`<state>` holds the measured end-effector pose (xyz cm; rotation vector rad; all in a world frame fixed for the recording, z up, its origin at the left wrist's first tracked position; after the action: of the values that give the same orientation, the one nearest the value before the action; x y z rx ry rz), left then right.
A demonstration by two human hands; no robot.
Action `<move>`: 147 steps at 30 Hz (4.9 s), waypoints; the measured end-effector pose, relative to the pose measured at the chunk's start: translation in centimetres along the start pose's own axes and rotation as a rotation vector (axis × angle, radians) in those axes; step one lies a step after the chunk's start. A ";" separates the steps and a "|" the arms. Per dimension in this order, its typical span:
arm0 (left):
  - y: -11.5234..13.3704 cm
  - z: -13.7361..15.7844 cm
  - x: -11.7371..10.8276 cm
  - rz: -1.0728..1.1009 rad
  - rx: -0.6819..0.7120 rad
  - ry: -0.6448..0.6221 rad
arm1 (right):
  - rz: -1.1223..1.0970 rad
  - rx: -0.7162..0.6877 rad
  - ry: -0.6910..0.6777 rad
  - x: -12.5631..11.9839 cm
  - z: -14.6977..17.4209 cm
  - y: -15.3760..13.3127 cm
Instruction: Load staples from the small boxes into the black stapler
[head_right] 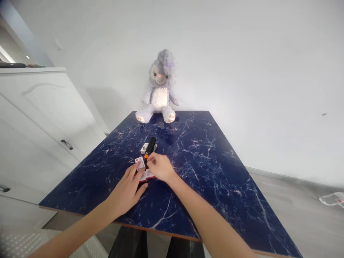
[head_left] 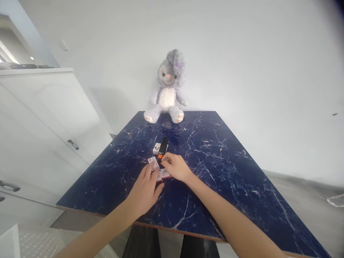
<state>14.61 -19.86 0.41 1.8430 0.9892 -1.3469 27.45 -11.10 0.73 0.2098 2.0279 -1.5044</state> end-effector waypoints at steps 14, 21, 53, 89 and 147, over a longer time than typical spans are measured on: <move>-5.7 -12.3 -0.5 0.247 -0.025 -0.052 | 0.216 -0.310 -0.320 -2.5 1.6 -0.4; -5.2 -10.5 0.4 0.443 0.256 -0.227 | 0.302 -0.403 -0.107 -3.2 2.4 0.7; -14.6 -11.8 1.8 0.559 -0.050 -0.264 | 0.365 -0.371 0.021 -2.3 3.7 -3.1; -13.7 -11.7 2.4 0.690 -0.153 -0.375 | 0.453 -0.180 -0.163 -5.2 2.6 1.3; -7.9 -10.8 0.7 1.333 -0.151 0.125 | -0.141 -0.186 0.254 -7.9 2.8 0.6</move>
<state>13.09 -6.67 2.11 1.8307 -0.1961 -0.3148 35.14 -11.71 4.11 0.1942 2.4151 -1.4194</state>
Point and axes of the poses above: each hand's wrist, its own z-axis away from the middle knuckle, its own x-axis out of the palm, y = z × x, the point moved 7 cm from there along -z, towards the middle knuckle, and after that the axes turned 5 degrees about -y, right-handed, at the moved point
